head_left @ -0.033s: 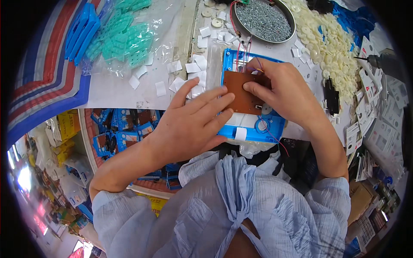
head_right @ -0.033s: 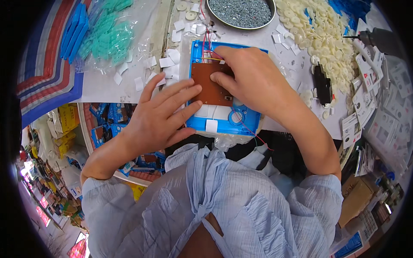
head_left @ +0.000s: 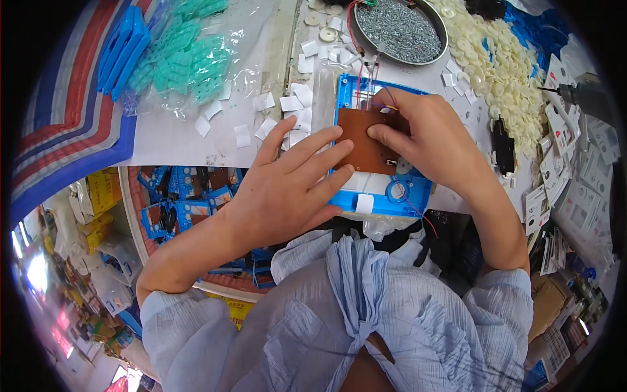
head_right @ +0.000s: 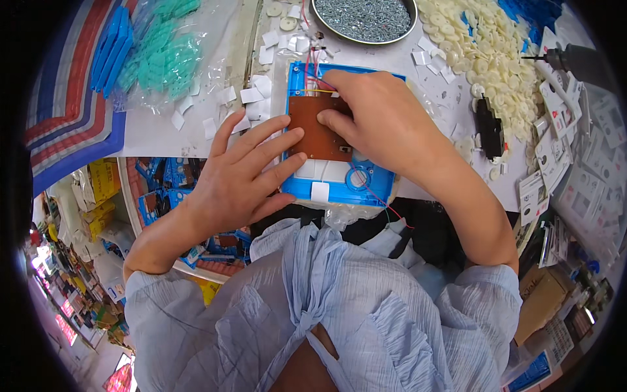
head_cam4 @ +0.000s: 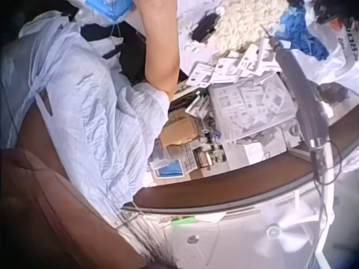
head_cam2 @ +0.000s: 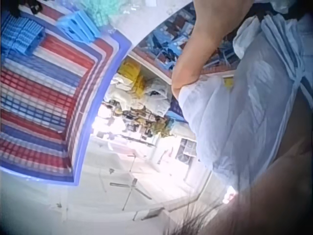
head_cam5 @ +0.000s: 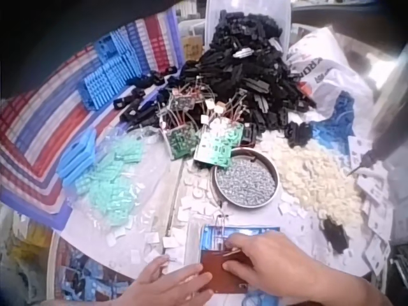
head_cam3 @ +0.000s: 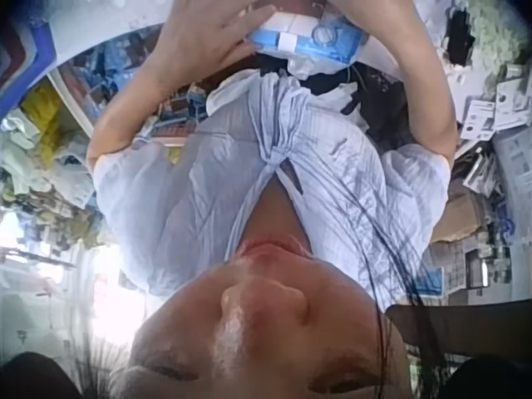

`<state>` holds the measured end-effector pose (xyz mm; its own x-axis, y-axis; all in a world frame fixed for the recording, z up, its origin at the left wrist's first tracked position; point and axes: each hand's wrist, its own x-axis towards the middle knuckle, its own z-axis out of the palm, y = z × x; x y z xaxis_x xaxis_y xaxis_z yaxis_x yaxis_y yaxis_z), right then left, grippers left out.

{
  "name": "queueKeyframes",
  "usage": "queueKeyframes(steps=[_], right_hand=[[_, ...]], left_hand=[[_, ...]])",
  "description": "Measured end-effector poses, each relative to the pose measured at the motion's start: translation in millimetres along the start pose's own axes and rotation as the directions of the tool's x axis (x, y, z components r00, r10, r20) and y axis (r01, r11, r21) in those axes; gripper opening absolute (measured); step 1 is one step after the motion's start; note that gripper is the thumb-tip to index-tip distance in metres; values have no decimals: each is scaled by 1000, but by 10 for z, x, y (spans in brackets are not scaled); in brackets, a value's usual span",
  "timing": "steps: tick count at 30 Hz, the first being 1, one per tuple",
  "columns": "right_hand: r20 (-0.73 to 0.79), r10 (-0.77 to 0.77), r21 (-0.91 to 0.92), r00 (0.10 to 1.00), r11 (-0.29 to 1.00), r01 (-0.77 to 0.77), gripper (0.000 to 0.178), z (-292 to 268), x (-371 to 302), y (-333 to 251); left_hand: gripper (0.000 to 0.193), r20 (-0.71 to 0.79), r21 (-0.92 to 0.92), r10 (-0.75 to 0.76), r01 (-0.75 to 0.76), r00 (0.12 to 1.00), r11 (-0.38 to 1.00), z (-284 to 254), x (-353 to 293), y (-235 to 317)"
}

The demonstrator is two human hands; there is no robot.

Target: Assembling components and screwing together a blue plastic electronic learning device at a workbench.

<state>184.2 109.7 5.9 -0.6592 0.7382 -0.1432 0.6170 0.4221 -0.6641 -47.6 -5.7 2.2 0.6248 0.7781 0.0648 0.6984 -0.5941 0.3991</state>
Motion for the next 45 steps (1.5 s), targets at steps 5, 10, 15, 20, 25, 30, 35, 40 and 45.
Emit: queueKeyframes(steps=[5,10,15,20,25,30,35,40,45], right_hand=[[-94,-50,-246,994,969,26,46,-69,-14,-115],[-37,-427,-350,903,852,389,72,-48,-483,-187],[189,-222,-419,956,862,284,85,104,-690,-200],[193,-255,-485,948,815,318,79,70,-591,-238],[218,-263,-491,940,803,339,77,0,-619,-248],[244,-275,-482,930,798,362,78,-4,-593,-271],[287,-313,-472,905,776,418,69,44,-756,-325],[267,-329,-454,906,786,420,68,60,-722,-288],[235,-340,-400,911,820,409,60,-104,-689,-199]], left_hand=[[64,3,36,-35,35,999,999,44,-24,26],[67,42,37,26,-27,999,999,-19,19,-23],[66,72,45,43,-46,997,998,-26,62,-19],[62,131,17,97,-100,987,995,-155,169,-165],[55,159,60,105,-116,982,991,-226,177,-123],[52,218,20,130,-137,967,990,-295,245,-210],[49,215,55,138,-153,967,987,-294,272,-204],[50,212,137,152,-183,965,974,-244,256,-180],[54,255,173,156,-204,954,964,-278,268,-171]])
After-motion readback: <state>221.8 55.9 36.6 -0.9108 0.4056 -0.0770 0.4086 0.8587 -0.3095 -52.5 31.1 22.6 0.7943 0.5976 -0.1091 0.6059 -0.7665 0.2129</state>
